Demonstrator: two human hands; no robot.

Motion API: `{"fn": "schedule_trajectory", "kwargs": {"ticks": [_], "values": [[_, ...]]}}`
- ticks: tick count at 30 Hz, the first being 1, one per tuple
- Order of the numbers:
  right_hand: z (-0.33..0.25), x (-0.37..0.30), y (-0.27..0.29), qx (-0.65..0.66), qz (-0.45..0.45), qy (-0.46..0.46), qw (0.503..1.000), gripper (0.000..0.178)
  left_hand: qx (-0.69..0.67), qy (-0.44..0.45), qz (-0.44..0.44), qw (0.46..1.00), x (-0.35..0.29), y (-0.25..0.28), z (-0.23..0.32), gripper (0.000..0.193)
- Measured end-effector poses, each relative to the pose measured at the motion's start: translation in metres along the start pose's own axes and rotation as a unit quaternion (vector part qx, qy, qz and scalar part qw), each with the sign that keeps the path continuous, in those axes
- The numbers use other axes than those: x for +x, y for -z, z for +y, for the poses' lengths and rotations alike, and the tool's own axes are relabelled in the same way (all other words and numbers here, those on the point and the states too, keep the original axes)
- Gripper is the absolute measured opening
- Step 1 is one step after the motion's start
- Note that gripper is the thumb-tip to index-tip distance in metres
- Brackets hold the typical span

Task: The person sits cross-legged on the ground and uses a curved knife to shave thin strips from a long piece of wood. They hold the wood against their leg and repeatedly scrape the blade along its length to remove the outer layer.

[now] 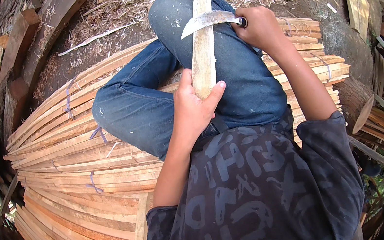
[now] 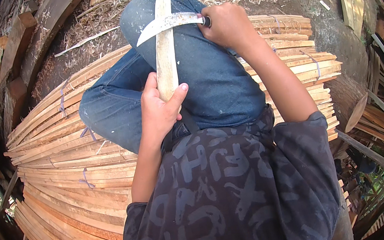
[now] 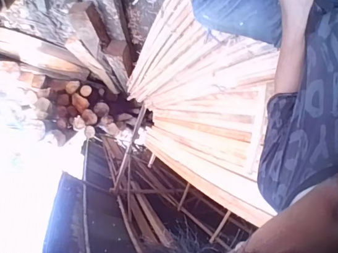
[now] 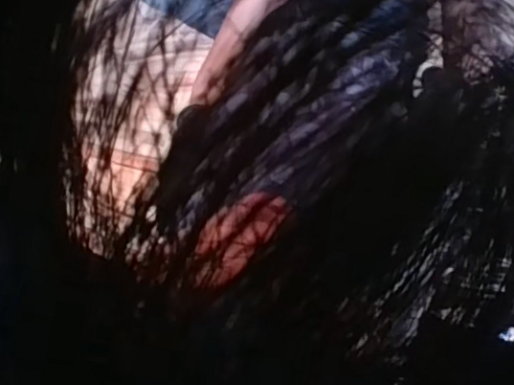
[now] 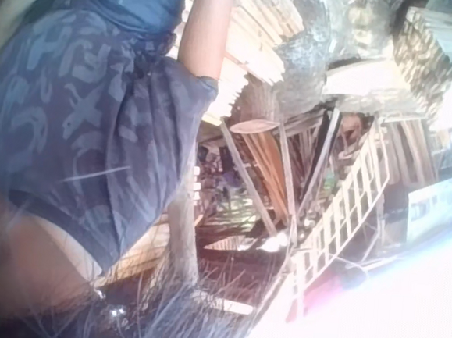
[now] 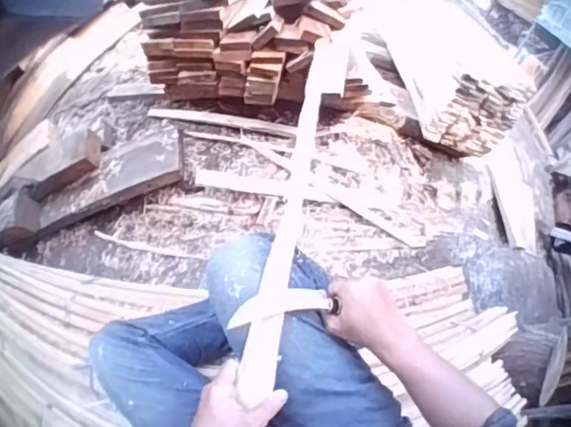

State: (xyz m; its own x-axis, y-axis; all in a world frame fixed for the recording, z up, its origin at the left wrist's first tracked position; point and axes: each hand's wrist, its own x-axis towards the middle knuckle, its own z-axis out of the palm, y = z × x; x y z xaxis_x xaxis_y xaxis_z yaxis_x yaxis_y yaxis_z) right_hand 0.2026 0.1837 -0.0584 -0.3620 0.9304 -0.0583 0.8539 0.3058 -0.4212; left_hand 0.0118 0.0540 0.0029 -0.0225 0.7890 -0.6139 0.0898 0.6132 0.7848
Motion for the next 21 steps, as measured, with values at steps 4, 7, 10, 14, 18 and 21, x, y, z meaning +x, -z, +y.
{"fn": "schedule_trajectory", "kwargs": {"ticks": [4,7,10,14,18,21], "values": [[-0.003,0.0,0.024,-0.078,-0.047,0.005,0.996,0.019,0.041,-0.011,0.022,0.999,0.0,-0.003,0.001,0.037],[0.0,0.007,0.028,-0.108,-0.066,0.012,0.992,0.02,0.068,-0.053,0.042,0.995,0.001,-0.004,-0.008,0.038],[0.005,0.014,0.023,-0.103,-0.047,0.009,0.994,0.02,0.103,-0.08,0.058,0.99,0.003,-0.006,-0.012,0.034],[0.043,0.048,0.019,-0.141,0.003,-0.075,0.987,0.026,0.088,-0.072,0.061,0.992,0.0,-0.009,-0.011,0.032],[0.163,0.074,0.012,-0.171,0.025,-0.268,0.948,0.034,0.039,-0.05,0.016,0.998,-0.01,-0.006,-0.012,0.034],[0.158,0.064,0.013,-0.112,0.05,-0.262,0.957,0.032,0.017,-0.053,0.004,0.998,-0.009,-0.001,-0.027,0.04]]}}
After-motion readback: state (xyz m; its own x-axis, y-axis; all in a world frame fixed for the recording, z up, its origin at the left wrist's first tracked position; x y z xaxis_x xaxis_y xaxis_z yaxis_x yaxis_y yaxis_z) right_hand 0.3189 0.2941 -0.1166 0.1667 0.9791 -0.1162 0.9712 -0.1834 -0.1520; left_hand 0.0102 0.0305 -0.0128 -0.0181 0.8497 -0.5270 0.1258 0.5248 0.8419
